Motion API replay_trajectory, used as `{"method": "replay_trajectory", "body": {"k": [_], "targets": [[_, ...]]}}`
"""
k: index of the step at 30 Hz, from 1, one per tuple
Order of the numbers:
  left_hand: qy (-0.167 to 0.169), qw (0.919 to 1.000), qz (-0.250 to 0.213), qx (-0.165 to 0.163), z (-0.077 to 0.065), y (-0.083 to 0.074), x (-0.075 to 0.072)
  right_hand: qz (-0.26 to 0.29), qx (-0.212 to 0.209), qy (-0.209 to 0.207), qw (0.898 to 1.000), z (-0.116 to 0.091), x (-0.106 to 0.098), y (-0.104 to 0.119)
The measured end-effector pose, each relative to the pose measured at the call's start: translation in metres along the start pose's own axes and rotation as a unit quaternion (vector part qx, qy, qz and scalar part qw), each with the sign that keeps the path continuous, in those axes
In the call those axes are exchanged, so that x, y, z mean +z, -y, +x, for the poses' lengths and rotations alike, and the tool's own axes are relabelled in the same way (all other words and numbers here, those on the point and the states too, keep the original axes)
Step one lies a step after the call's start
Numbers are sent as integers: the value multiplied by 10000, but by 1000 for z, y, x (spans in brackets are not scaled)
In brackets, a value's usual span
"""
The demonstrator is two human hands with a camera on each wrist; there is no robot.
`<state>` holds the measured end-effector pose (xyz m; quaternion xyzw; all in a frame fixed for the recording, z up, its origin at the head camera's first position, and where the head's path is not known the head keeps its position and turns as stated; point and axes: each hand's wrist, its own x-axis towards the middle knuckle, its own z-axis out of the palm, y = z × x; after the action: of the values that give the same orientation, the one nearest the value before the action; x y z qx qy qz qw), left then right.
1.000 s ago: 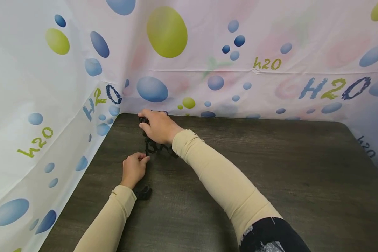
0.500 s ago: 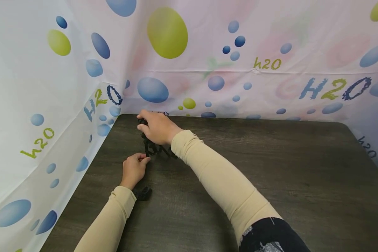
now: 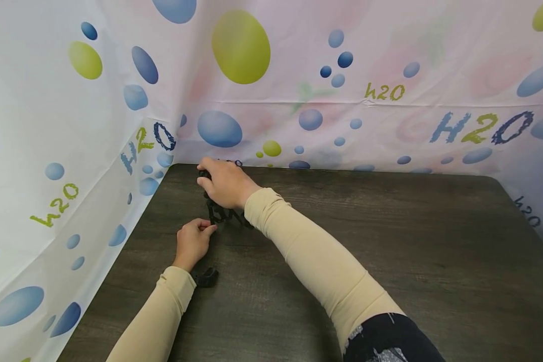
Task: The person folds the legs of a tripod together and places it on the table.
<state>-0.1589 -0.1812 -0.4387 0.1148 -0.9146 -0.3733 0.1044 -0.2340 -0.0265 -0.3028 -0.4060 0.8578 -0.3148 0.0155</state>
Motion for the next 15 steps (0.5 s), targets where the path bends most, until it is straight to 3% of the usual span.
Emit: {"method": "replay_trajectory", "body": {"k": [15], "targets": [[-7,10000,11,4,1,-6,-2,-317,147,-298,9989,3,1,9]]}}
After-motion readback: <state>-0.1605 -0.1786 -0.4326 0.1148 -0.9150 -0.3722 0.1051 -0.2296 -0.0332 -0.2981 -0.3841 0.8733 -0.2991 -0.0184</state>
